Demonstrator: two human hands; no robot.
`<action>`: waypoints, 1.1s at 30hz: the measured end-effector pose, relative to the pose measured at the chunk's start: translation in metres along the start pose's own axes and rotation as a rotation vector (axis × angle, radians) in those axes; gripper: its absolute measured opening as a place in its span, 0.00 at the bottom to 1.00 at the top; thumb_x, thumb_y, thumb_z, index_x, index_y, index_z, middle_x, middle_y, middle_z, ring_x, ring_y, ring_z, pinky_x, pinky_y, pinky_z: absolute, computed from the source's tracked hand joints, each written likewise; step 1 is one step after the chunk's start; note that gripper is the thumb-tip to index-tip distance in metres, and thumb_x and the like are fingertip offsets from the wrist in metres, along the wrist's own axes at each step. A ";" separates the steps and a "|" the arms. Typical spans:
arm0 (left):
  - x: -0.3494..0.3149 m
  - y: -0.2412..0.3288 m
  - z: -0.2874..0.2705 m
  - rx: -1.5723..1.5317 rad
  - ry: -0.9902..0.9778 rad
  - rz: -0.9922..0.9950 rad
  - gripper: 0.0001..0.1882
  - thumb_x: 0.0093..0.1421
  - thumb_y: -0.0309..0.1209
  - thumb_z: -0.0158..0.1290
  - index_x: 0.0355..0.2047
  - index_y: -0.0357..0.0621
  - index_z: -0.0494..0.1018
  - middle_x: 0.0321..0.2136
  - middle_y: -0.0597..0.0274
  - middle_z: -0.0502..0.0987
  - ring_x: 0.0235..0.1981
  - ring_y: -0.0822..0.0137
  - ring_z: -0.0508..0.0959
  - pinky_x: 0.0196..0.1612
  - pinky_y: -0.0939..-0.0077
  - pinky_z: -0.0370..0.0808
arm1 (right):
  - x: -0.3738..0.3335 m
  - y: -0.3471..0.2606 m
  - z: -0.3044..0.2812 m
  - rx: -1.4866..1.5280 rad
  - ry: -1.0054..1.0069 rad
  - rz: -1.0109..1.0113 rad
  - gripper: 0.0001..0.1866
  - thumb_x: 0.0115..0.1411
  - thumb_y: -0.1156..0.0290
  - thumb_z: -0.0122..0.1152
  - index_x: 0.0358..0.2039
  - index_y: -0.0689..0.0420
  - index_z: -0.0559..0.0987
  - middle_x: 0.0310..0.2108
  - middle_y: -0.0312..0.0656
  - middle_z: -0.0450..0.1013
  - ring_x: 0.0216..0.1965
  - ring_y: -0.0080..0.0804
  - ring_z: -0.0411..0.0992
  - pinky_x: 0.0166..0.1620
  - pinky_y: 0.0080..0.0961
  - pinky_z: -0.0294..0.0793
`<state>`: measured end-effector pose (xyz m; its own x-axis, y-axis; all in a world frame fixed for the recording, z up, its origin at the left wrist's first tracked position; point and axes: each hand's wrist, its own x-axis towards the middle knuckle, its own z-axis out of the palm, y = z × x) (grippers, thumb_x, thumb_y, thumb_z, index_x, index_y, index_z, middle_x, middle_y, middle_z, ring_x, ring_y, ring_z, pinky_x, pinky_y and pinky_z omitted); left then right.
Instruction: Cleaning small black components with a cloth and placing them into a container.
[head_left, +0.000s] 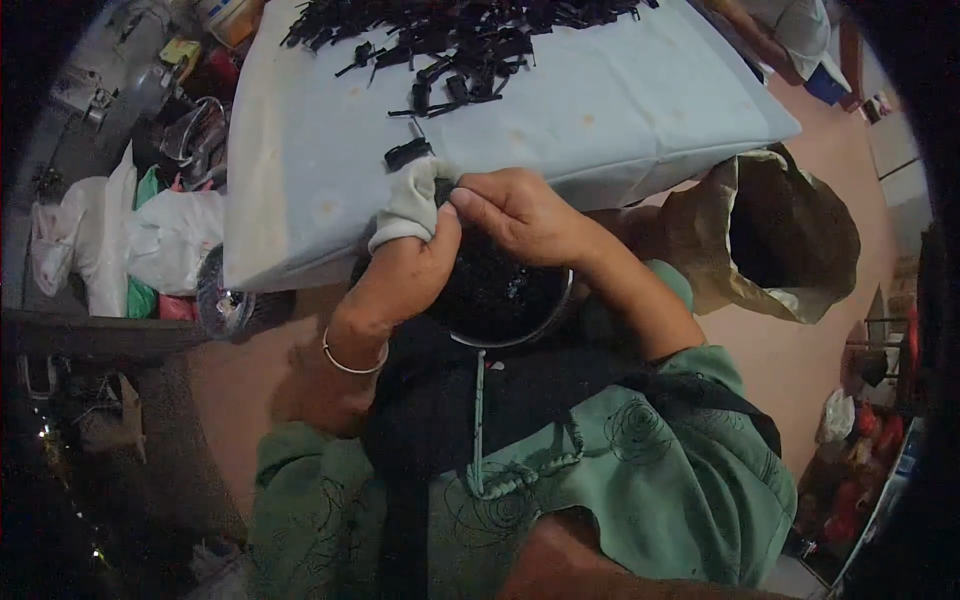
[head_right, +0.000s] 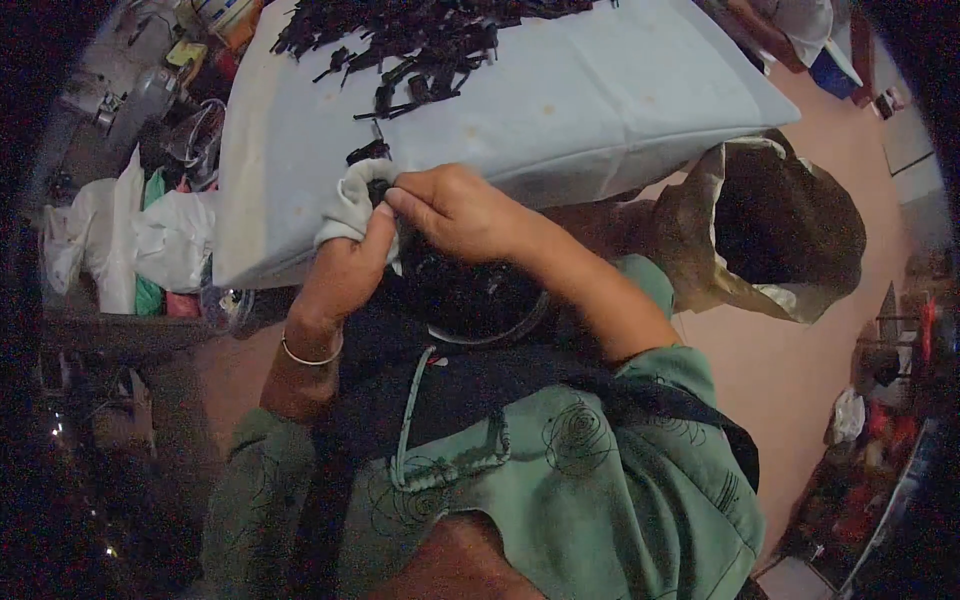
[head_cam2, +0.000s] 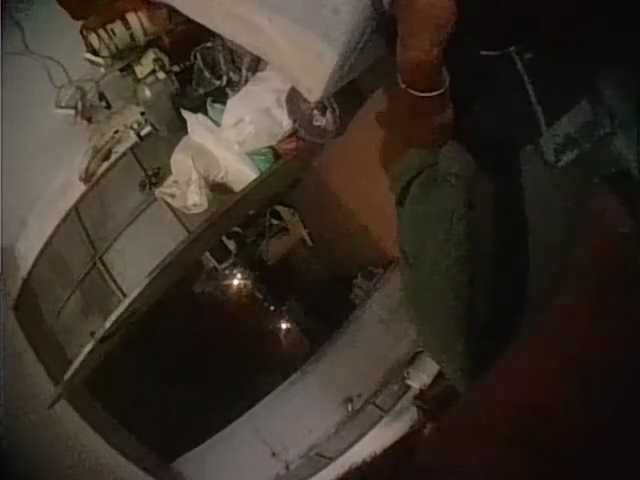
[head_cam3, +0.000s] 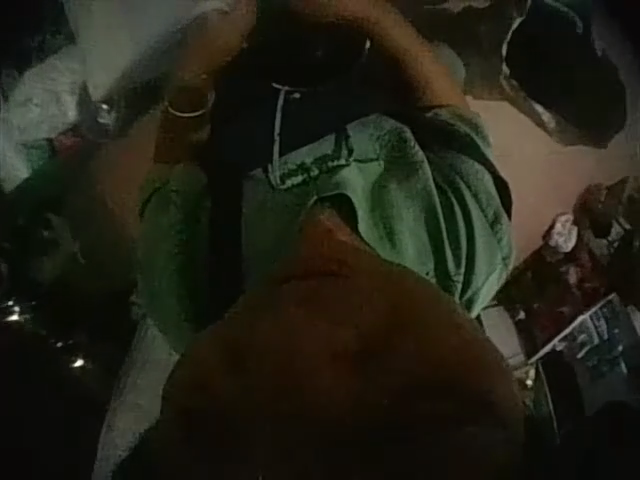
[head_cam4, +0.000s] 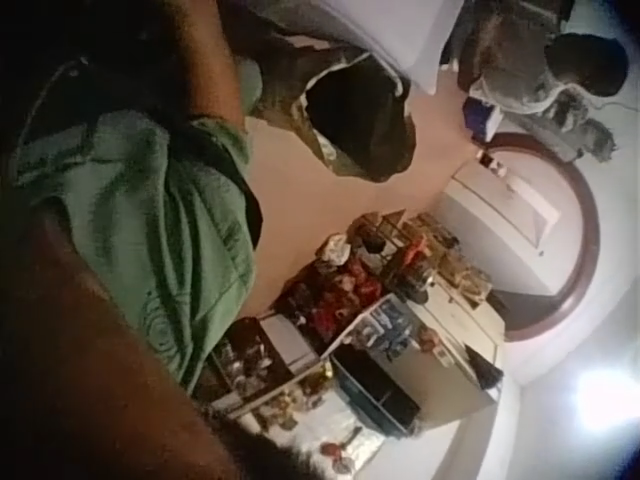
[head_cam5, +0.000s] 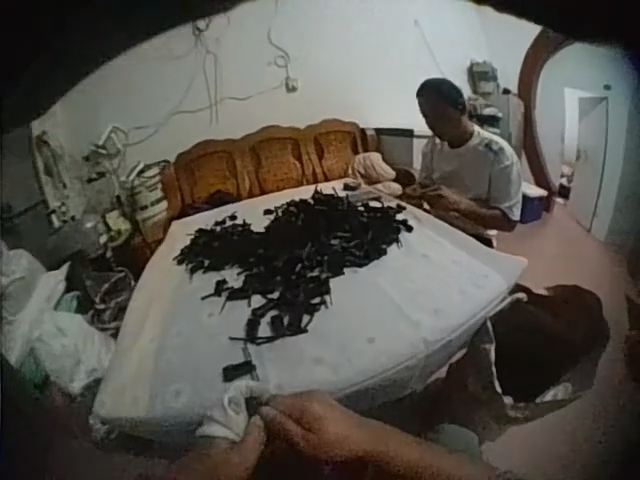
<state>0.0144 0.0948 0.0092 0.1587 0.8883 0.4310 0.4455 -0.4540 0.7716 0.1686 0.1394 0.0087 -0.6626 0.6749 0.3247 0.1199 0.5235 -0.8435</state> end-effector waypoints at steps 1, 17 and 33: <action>0.000 0.000 -0.002 0.073 -0.008 0.037 0.14 0.53 0.22 0.41 0.41 0.36 0.62 0.31 0.51 0.68 0.35 0.57 0.69 0.38 0.71 0.66 | 0.001 0.003 0.006 0.084 -0.007 0.054 0.14 0.61 0.66 0.42 0.22 0.62 0.67 0.15 0.34 0.59 0.21 0.19 0.55 0.25 0.21 0.60; -0.033 -0.030 0.007 0.160 -0.134 -0.108 0.12 0.52 0.29 0.45 0.37 0.38 0.65 0.30 0.45 0.70 0.34 0.48 0.70 0.37 0.61 0.68 | 0.006 0.000 0.015 -0.504 0.231 0.244 0.14 0.54 0.59 0.52 0.26 0.59 0.71 0.18 0.43 0.69 0.18 0.37 0.66 0.25 0.29 0.65; -0.017 0.047 -0.079 0.313 -0.403 0.532 0.07 0.51 0.29 0.49 0.31 0.45 0.71 0.31 0.56 0.73 0.31 0.54 0.72 0.34 0.70 0.70 | -0.017 -0.061 -0.005 -0.289 -0.129 0.263 0.10 0.56 0.67 0.50 0.24 0.61 0.69 0.17 0.36 0.64 0.22 0.19 0.59 0.27 0.22 0.62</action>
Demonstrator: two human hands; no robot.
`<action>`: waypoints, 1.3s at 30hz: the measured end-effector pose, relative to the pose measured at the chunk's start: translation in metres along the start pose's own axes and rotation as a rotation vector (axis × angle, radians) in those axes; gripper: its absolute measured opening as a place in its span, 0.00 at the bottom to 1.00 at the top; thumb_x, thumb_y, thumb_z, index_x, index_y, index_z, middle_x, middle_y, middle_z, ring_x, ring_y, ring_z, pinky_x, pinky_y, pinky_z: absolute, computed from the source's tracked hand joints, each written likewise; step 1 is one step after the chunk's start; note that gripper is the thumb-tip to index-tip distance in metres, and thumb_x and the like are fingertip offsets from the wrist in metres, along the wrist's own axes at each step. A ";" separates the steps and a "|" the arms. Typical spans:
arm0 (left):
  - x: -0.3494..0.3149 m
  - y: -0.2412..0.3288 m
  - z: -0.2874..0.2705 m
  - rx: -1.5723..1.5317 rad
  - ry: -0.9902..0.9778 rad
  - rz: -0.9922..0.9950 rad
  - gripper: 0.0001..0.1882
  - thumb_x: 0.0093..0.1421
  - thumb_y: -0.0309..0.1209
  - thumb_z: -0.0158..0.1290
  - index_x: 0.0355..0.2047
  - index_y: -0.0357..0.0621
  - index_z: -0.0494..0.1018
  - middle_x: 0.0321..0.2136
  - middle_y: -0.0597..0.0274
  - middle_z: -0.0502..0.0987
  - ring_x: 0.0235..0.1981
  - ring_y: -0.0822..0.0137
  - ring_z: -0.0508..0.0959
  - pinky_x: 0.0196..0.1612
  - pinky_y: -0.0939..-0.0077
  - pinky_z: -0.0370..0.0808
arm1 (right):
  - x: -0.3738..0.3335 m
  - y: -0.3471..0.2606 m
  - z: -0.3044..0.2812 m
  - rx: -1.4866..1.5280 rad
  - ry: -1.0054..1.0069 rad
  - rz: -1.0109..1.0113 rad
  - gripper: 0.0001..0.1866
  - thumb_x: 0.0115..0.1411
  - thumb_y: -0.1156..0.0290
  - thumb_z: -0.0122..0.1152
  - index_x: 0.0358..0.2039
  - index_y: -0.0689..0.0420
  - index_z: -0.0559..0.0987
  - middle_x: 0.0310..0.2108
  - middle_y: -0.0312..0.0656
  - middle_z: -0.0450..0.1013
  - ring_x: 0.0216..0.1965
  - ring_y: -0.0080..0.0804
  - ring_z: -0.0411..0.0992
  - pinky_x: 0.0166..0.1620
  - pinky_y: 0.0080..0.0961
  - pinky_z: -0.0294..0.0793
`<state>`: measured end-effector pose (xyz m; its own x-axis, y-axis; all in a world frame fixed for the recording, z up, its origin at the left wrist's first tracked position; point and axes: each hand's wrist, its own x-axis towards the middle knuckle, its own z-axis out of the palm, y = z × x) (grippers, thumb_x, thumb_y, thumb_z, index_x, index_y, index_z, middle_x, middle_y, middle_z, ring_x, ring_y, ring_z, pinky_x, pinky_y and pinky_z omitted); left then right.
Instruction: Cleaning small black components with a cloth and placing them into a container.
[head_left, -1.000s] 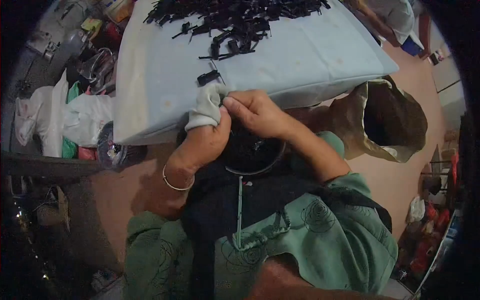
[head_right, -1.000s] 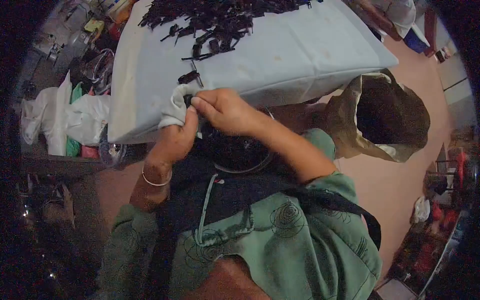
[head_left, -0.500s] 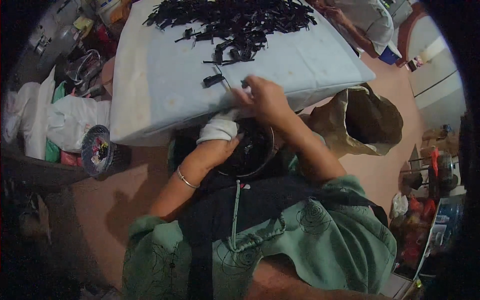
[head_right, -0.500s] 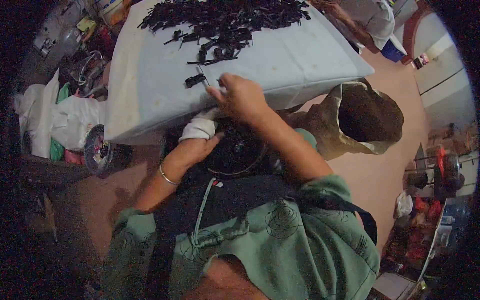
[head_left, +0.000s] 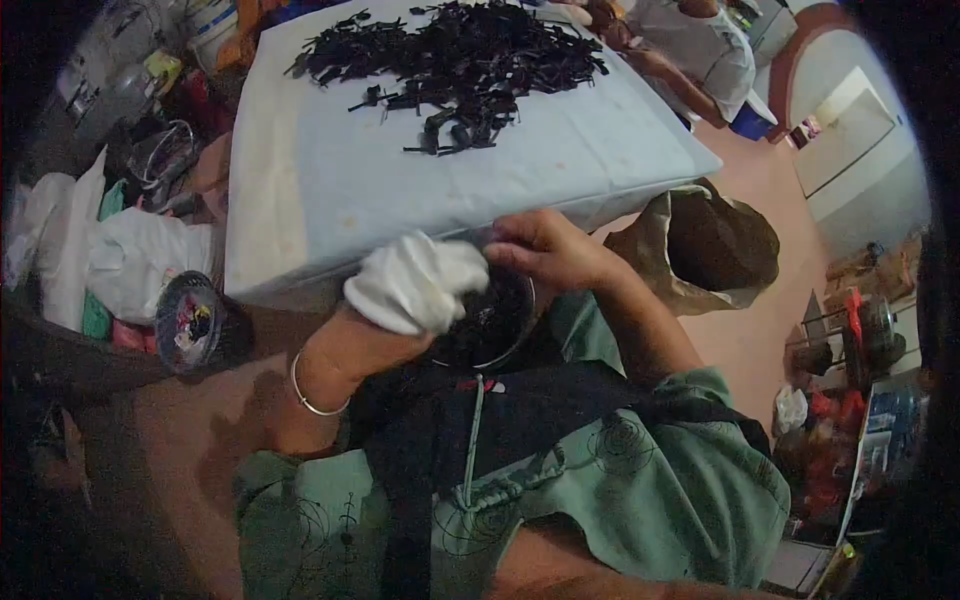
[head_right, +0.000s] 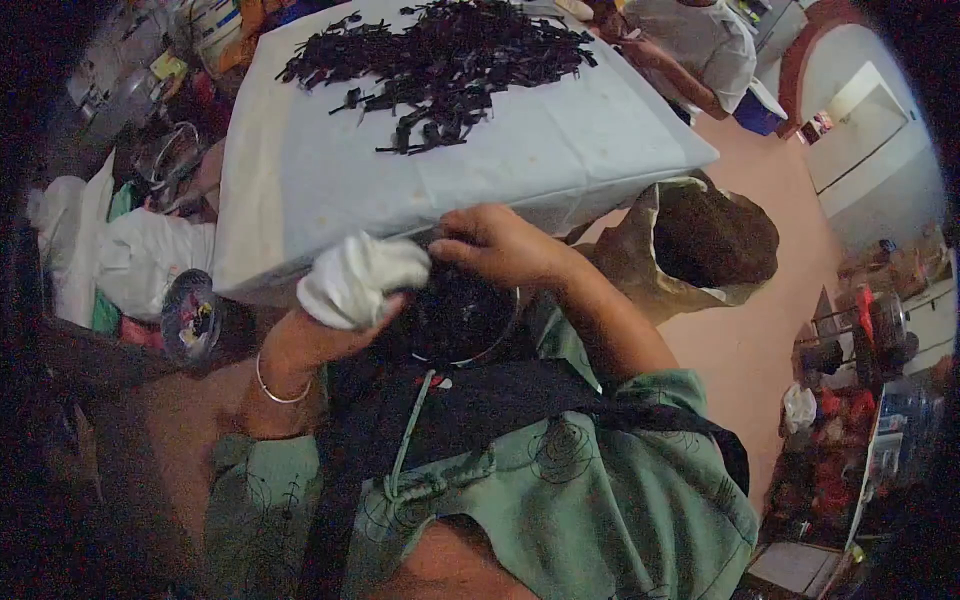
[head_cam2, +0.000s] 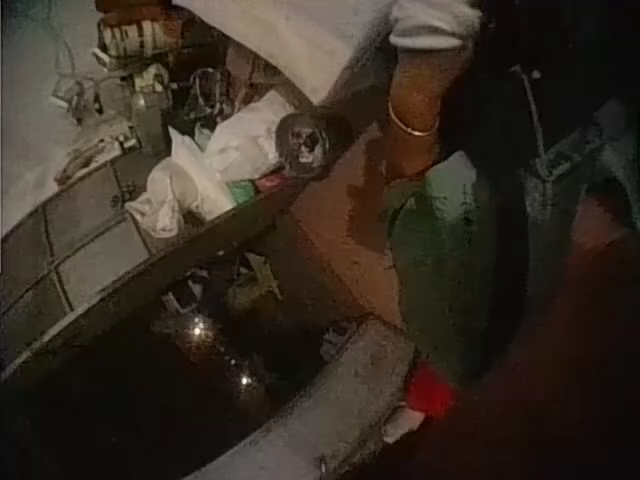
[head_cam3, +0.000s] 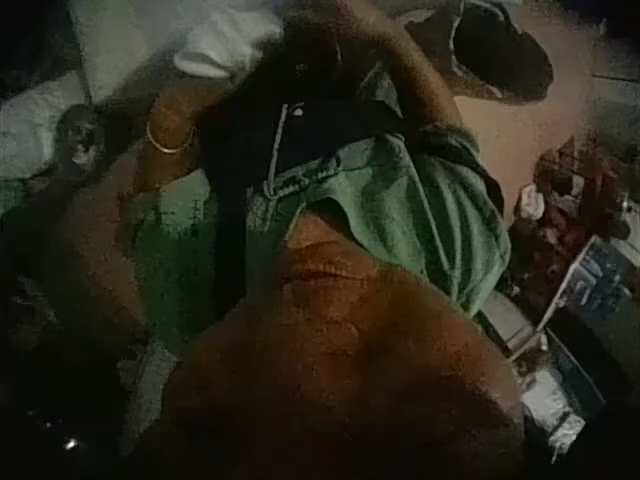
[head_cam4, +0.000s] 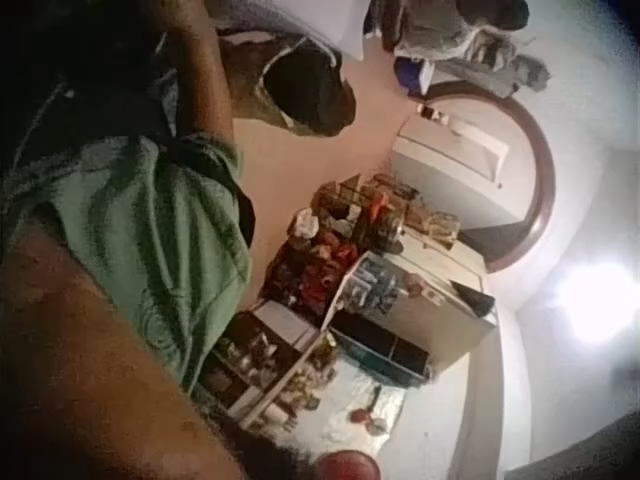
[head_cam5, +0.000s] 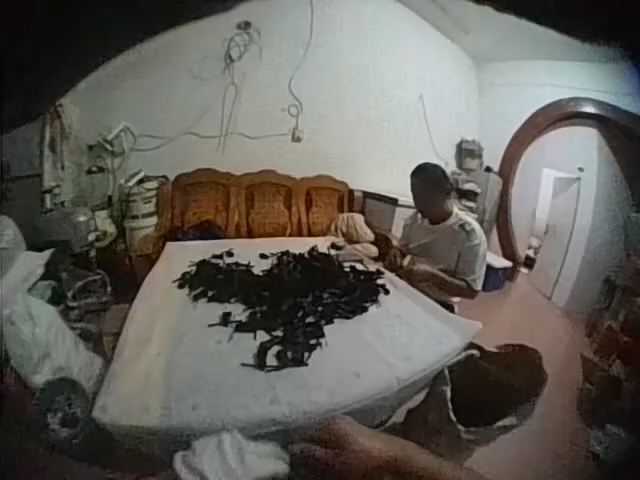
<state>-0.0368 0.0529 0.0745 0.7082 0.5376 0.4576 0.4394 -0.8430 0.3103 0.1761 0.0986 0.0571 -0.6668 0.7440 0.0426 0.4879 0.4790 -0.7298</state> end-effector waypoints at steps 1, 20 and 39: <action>0.002 0.006 -0.001 -0.040 -0.108 0.006 0.06 0.51 0.31 0.49 0.29 0.45 0.71 0.30 0.58 0.73 0.29 0.55 0.73 0.32 0.70 0.71 | -0.004 -0.005 0.003 0.157 -0.062 0.047 0.11 0.56 0.66 0.51 0.25 0.62 0.69 0.17 0.37 0.65 0.23 0.18 0.59 0.27 0.23 0.63; -0.002 0.018 0.056 -0.746 0.677 -0.450 0.09 0.54 0.24 0.47 0.36 0.36 0.67 0.28 0.61 0.72 0.30 0.74 0.70 0.34 0.80 0.68 | 0.000 -0.030 0.043 -0.198 0.719 -0.302 0.11 0.50 0.70 0.58 0.19 0.60 0.67 0.14 0.40 0.62 0.16 0.27 0.62 0.19 0.23 0.61; -0.007 0.001 0.073 0.069 0.524 -0.346 0.11 0.47 0.24 0.47 0.34 0.34 0.69 0.28 0.46 0.72 0.31 0.50 0.73 0.36 0.66 0.70 | 0.007 0.004 0.068 0.573 0.255 0.085 0.16 0.61 0.63 0.42 0.27 0.63 0.72 0.22 0.27 0.65 0.27 0.13 0.58 0.30 0.16 0.63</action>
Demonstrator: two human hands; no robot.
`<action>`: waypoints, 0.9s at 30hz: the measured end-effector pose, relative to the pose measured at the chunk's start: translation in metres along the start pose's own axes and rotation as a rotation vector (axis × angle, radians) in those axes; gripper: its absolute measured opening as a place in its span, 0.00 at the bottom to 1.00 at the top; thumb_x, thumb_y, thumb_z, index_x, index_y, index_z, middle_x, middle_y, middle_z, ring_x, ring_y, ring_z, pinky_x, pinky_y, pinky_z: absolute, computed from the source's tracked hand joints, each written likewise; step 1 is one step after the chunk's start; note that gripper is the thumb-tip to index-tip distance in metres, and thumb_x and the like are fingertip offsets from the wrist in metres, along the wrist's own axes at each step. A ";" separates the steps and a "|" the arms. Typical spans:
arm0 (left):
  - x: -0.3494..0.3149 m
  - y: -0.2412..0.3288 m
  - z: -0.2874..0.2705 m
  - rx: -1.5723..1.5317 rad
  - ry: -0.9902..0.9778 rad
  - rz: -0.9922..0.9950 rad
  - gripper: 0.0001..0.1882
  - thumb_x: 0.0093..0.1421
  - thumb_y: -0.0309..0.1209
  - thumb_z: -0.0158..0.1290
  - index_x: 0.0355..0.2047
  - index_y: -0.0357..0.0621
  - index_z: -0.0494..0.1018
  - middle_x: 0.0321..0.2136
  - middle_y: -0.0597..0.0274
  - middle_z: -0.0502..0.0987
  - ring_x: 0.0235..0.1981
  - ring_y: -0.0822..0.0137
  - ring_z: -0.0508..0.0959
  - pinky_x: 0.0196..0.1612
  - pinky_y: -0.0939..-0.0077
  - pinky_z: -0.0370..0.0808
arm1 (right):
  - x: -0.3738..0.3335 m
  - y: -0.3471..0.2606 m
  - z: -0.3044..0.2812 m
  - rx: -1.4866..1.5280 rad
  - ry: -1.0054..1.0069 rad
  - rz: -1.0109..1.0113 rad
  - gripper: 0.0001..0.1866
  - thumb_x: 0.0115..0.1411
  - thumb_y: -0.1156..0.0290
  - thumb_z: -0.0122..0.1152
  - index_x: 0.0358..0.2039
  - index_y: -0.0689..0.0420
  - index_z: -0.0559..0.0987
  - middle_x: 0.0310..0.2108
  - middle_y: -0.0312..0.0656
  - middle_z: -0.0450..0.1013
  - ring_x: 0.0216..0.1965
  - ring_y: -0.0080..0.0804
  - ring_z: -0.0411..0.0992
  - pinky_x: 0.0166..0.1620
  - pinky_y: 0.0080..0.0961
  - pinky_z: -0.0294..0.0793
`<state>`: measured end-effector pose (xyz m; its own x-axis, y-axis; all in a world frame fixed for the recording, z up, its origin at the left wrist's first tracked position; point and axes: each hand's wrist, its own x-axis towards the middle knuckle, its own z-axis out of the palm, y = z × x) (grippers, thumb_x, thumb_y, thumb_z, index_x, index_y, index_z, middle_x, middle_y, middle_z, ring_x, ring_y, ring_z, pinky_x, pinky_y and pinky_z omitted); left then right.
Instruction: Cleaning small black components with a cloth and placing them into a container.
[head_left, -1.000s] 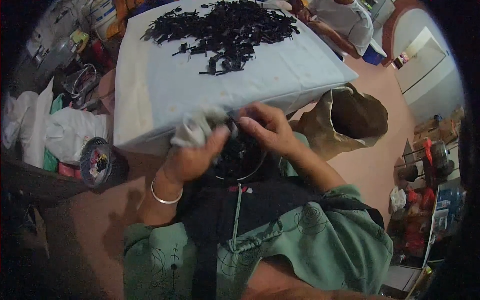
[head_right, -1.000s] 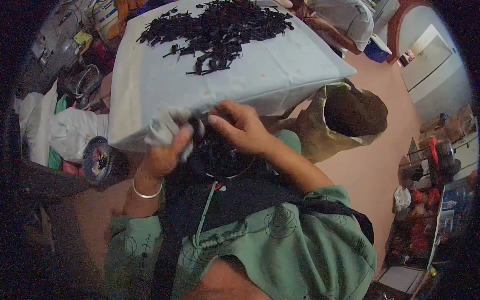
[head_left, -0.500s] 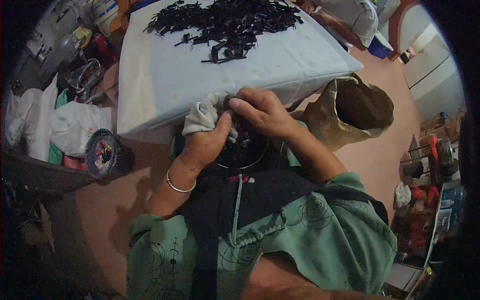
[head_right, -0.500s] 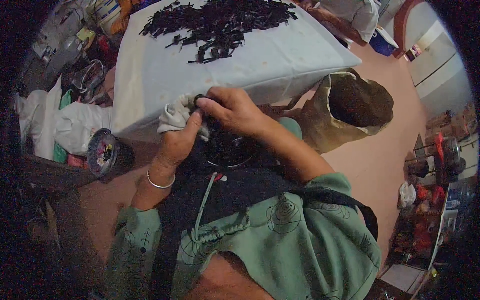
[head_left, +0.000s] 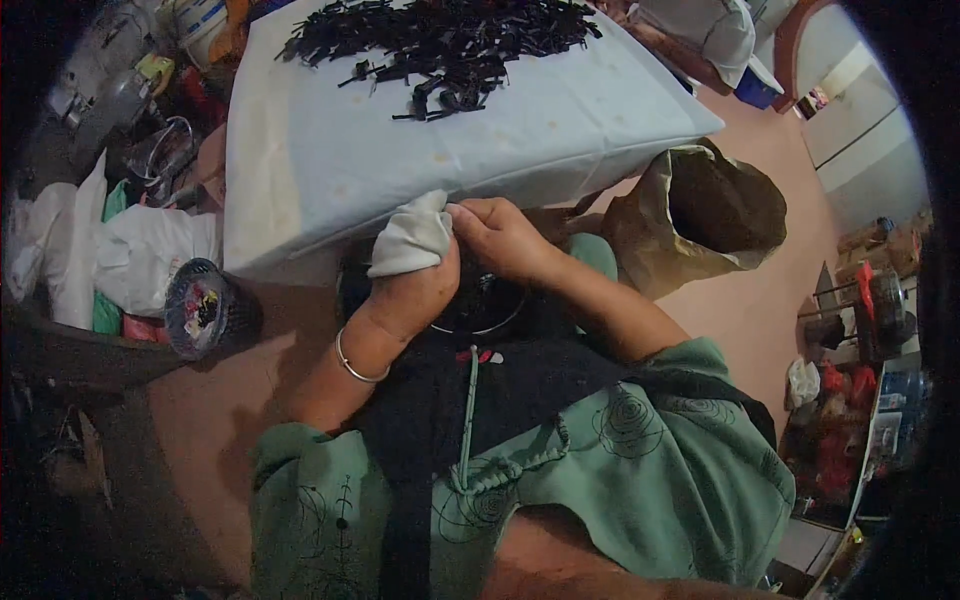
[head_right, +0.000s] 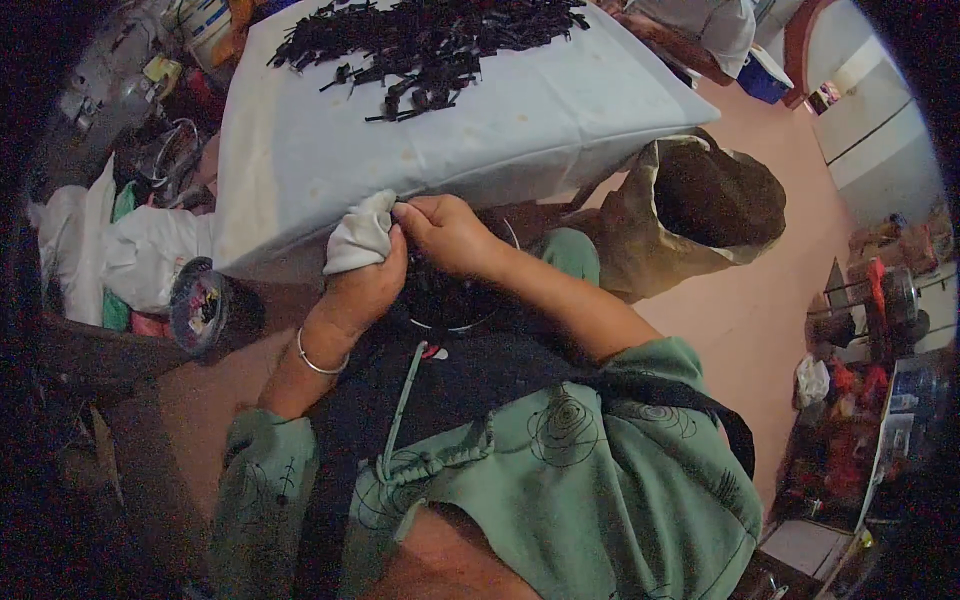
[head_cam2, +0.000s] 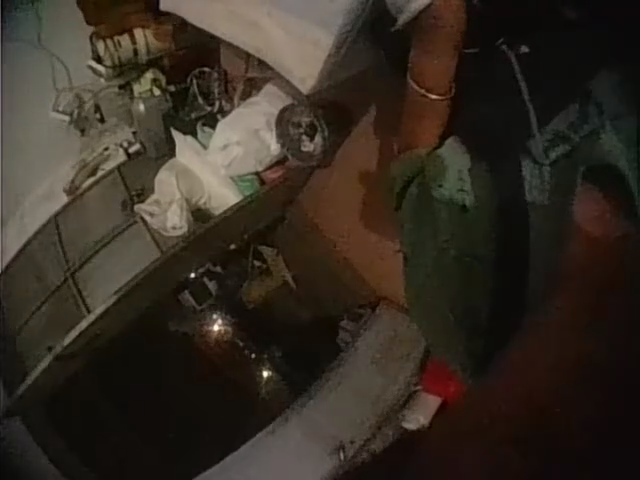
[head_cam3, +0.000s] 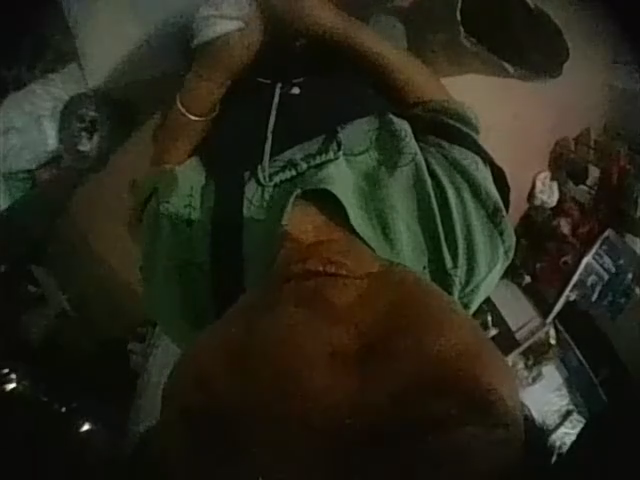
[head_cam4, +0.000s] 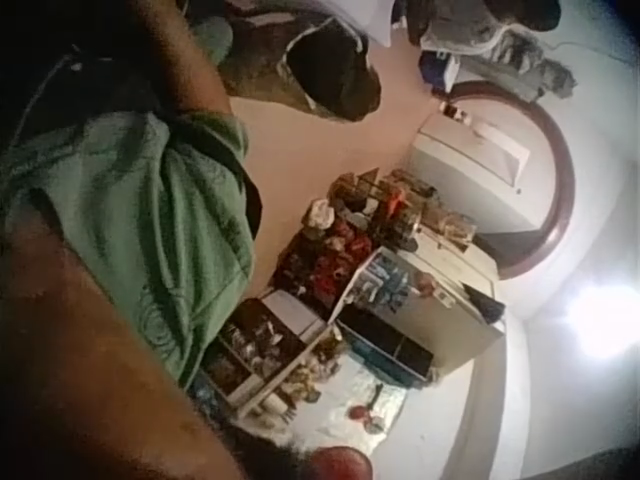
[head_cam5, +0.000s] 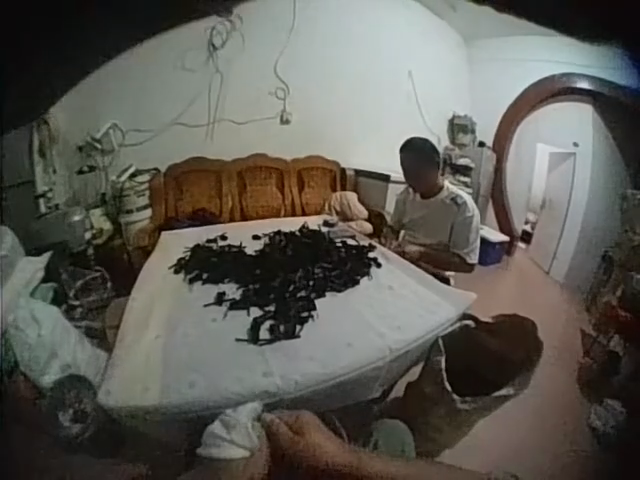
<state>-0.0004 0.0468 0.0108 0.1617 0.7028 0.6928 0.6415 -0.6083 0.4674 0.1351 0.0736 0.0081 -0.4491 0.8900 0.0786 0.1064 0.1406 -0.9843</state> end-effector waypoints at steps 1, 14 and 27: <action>-0.002 -0.001 0.000 -0.024 0.004 -0.015 0.12 0.47 0.24 0.48 0.34 0.34 0.68 0.29 0.46 0.72 0.32 0.50 0.73 0.36 0.66 0.70 | -0.001 -0.003 0.001 -0.027 -0.016 0.008 0.16 0.61 0.63 0.41 0.27 0.63 0.71 0.21 0.27 0.64 0.26 0.13 0.58 0.30 0.15 0.62; 0.002 -0.007 0.002 0.002 0.036 0.037 0.12 0.48 0.23 0.48 0.35 0.35 0.67 0.29 0.47 0.71 0.30 0.51 0.72 0.33 0.65 0.69 | 0.000 -0.002 0.005 0.044 -0.010 -0.055 0.15 0.61 0.63 0.41 0.23 0.60 0.68 0.19 0.26 0.59 0.23 0.12 0.55 0.25 0.14 0.58; 0.009 -0.017 0.000 -0.812 -0.159 -0.674 0.10 0.57 0.25 0.41 0.40 0.38 0.62 0.26 0.64 0.68 0.23 0.75 0.66 0.26 0.82 0.66 | -0.007 -0.008 -0.036 -0.213 -0.085 -0.065 0.08 0.54 0.71 0.54 0.28 0.64 0.72 0.20 0.31 0.65 0.25 0.13 0.59 0.28 0.15 0.62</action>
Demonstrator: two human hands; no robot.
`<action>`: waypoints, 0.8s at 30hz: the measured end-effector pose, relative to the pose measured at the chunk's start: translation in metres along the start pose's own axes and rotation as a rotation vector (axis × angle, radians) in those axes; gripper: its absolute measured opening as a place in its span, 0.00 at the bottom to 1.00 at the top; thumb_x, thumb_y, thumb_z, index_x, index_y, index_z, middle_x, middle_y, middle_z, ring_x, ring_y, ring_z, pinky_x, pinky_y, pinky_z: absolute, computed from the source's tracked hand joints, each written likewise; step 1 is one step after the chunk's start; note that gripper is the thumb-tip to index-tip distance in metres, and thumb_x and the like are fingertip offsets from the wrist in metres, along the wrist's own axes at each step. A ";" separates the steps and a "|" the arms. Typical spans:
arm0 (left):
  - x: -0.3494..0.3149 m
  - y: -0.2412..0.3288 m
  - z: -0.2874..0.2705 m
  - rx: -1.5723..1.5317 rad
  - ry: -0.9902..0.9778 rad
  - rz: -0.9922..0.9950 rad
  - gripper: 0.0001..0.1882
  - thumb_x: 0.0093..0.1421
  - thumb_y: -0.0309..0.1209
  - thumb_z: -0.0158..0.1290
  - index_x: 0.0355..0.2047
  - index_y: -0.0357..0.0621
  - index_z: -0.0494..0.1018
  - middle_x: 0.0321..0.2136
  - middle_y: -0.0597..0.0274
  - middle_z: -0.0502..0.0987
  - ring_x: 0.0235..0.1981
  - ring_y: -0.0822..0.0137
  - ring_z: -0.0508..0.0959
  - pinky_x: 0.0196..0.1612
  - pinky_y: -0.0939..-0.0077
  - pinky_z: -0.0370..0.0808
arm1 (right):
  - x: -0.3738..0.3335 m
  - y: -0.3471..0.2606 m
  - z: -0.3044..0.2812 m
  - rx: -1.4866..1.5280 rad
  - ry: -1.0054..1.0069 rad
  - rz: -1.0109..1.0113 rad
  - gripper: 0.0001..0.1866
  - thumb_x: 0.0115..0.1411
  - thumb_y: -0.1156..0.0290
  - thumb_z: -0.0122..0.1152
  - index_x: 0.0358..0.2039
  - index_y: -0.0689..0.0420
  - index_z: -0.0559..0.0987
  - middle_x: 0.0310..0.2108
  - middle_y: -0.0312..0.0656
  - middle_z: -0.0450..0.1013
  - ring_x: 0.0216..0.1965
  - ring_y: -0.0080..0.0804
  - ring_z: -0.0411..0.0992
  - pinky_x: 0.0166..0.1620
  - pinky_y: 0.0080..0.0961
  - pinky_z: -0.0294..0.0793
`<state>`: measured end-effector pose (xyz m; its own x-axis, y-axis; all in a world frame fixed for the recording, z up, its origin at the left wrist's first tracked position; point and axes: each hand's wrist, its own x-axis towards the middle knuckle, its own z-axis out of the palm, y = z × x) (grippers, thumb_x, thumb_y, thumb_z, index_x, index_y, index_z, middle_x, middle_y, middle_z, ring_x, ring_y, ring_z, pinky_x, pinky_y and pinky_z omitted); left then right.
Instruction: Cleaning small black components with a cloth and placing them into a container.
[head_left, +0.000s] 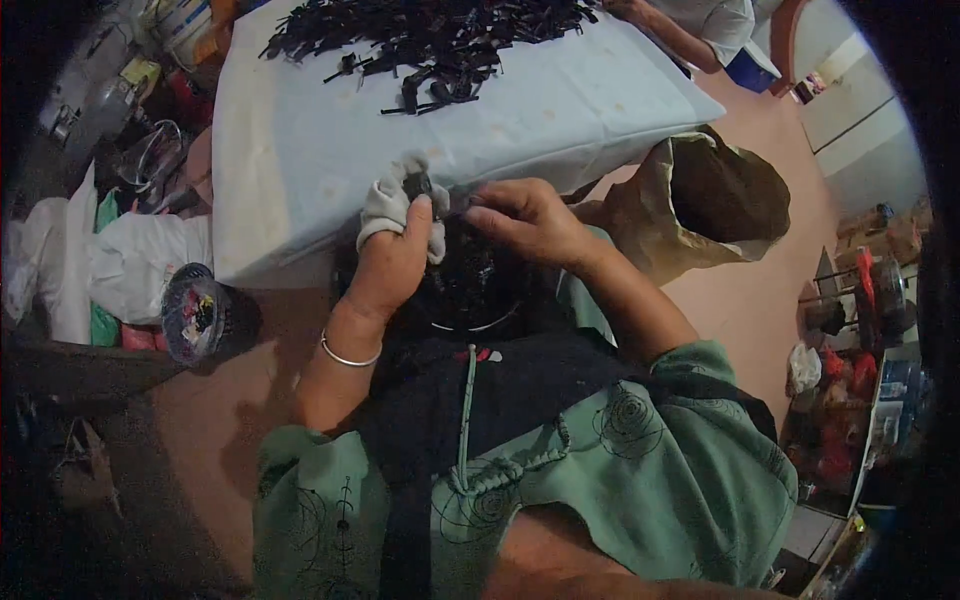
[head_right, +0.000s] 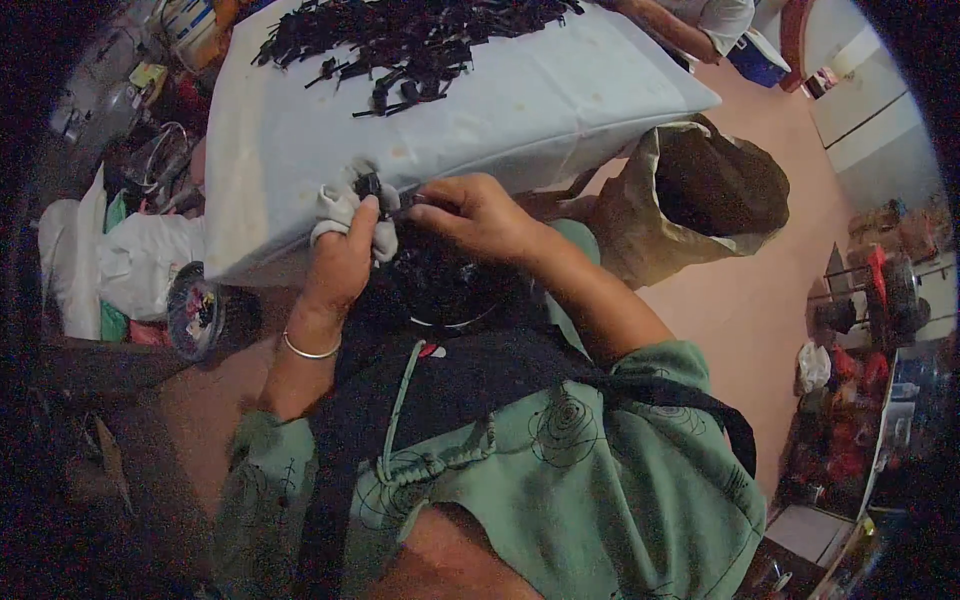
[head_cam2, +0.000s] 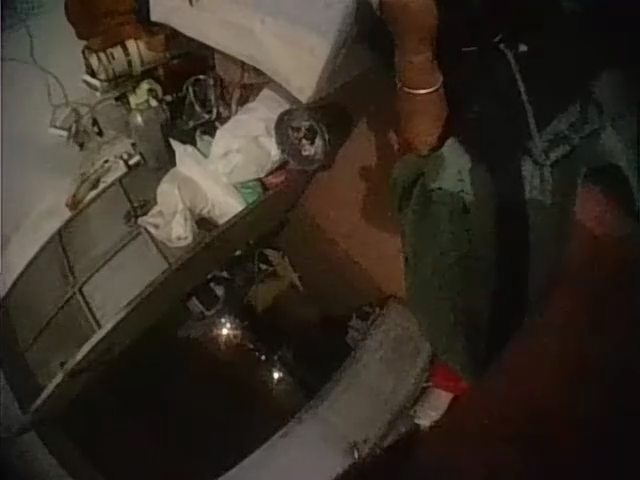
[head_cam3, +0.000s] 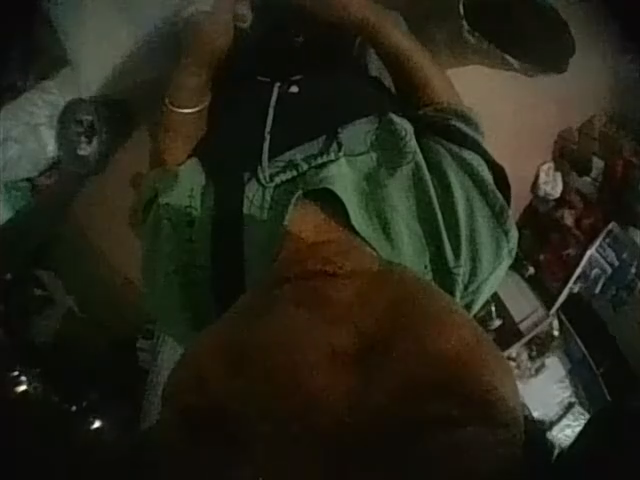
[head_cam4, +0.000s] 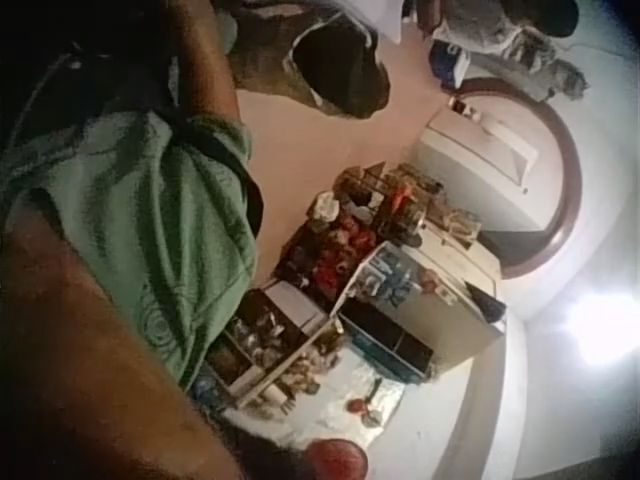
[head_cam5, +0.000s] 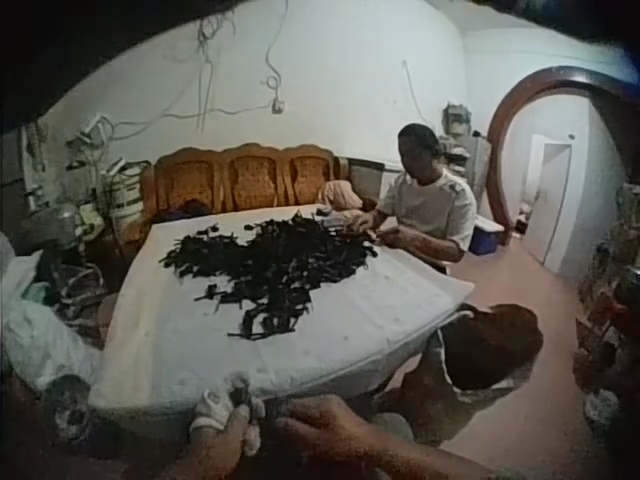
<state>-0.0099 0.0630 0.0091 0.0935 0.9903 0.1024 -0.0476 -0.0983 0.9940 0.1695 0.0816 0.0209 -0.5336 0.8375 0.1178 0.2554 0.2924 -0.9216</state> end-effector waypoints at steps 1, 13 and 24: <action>0.002 -0.005 -0.001 0.169 -0.012 0.156 0.11 0.57 0.26 0.41 0.42 0.38 0.61 0.26 0.65 0.67 0.22 0.77 0.65 0.25 0.84 0.65 | 0.000 -0.005 0.001 0.115 0.032 -0.042 0.08 0.54 0.71 0.54 0.26 0.64 0.72 0.19 0.31 0.65 0.24 0.13 0.59 0.27 0.15 0.61; -0.004 0.006 0.006 -0.010 -0.145 0.040 0.15 0.57 0.26 0.41 0.45 0.35 0.59 0.25 0.66 0.65 0.24 0.78 0.65 0.27 0.85 0.65 | 0.007 -0.010 0.005 0.031 0.092 0.017 0.12 0.57 0.67 0.50 0.22 0.62 0.68 0.16 0.30 0.60 0.21 0.15 0.56 0.24 0.17 0.59; 0.010 0.001 0.013 0.499 -0.074 0.520 0.17 0.52 0.23 0.43 0.43 0.34 0.61 0.31 0.46 0.70 0.34 0.52 0.71 0.40 0.68 0.66 | 0.018 -0.001 0.012 0.093 0.008 -0.058 0.17 0.61 0.63 0.41 0.20 0.61 0.66 0.16 0.28 0.58 0.22 0.16 0.54 0.25 0.17 0.58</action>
<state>0.0042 0.0713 0.0118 0.2497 0.7960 0.5514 0.3539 -0.6050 0.7132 0.1498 0.0910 0.0196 -0.5386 0.8243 0.1747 0.1484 0.2969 -0.9433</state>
